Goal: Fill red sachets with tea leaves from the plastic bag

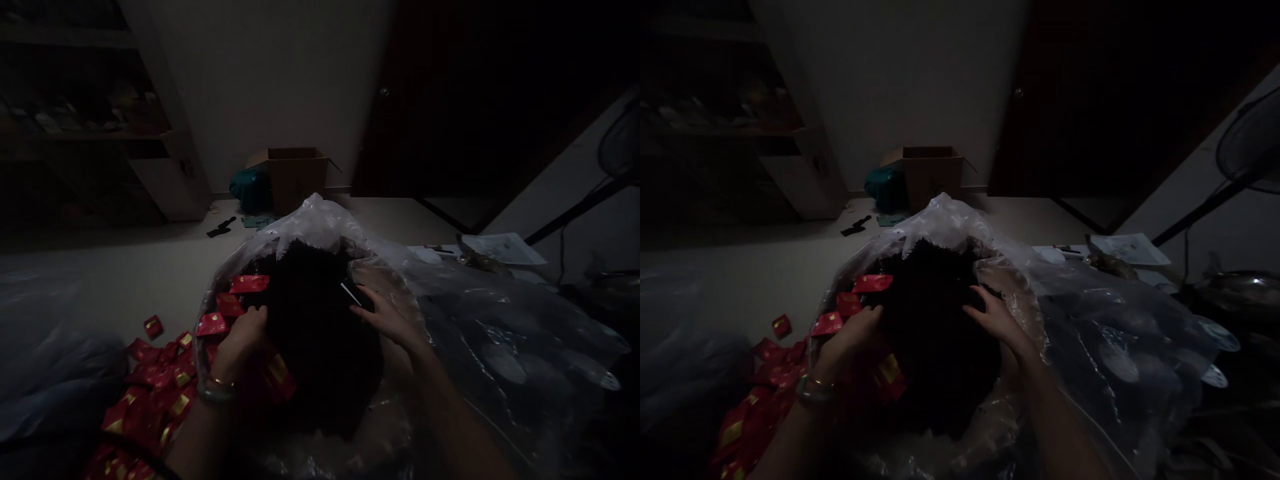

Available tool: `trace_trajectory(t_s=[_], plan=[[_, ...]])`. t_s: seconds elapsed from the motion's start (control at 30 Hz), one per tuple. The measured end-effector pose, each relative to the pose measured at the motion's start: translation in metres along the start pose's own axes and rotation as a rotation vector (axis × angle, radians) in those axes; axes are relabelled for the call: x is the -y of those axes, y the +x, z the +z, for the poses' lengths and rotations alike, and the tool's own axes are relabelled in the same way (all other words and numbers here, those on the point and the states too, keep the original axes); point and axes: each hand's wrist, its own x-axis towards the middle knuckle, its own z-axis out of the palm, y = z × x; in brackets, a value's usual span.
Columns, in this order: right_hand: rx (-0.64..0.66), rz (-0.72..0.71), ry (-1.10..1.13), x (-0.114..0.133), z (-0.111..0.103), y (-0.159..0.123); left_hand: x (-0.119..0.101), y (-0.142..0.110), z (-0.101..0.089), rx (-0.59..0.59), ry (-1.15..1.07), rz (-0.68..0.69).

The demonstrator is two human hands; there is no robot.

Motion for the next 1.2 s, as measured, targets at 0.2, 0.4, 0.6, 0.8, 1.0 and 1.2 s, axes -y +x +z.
trace_trajectory(t_s=[0.2, 0.4, 0.6, 0.8, 1.0, 1.2], plan=[[0.111, 0.036, -0.055, -0.004, 0.005, 0.000, -0.019, -0.004, -0.002, 0.041, 0.097, -0.043], [0.155, 0.062, -0.368, -0.041, 0.019, 0.014, -0.023, -0.003, -0.002, 0.040, 0.136, -0.045], [0.113, 0.164, -0.531, -0.067, 0.024, 0.017, -0.019, 0.001, 0.003, 0.034, 0.098, -0.009], [0.091, 0.165, -0.587, -0.037, 0.031, 0.013, -0.016, 0.002, 0.002, 0.039, 0.049, 0.005], [0.599, -0.223, -0.353, 0.045, 0.062, -0.031, -0.015, 0.003, -0.001, 0.037, 0.005, 0.009], [0.712, -0.428, -0.672, 0.067, 0.104, -0.062, -0.010, 0.002, -0.006, 0.018, -0.001, 0.011]])
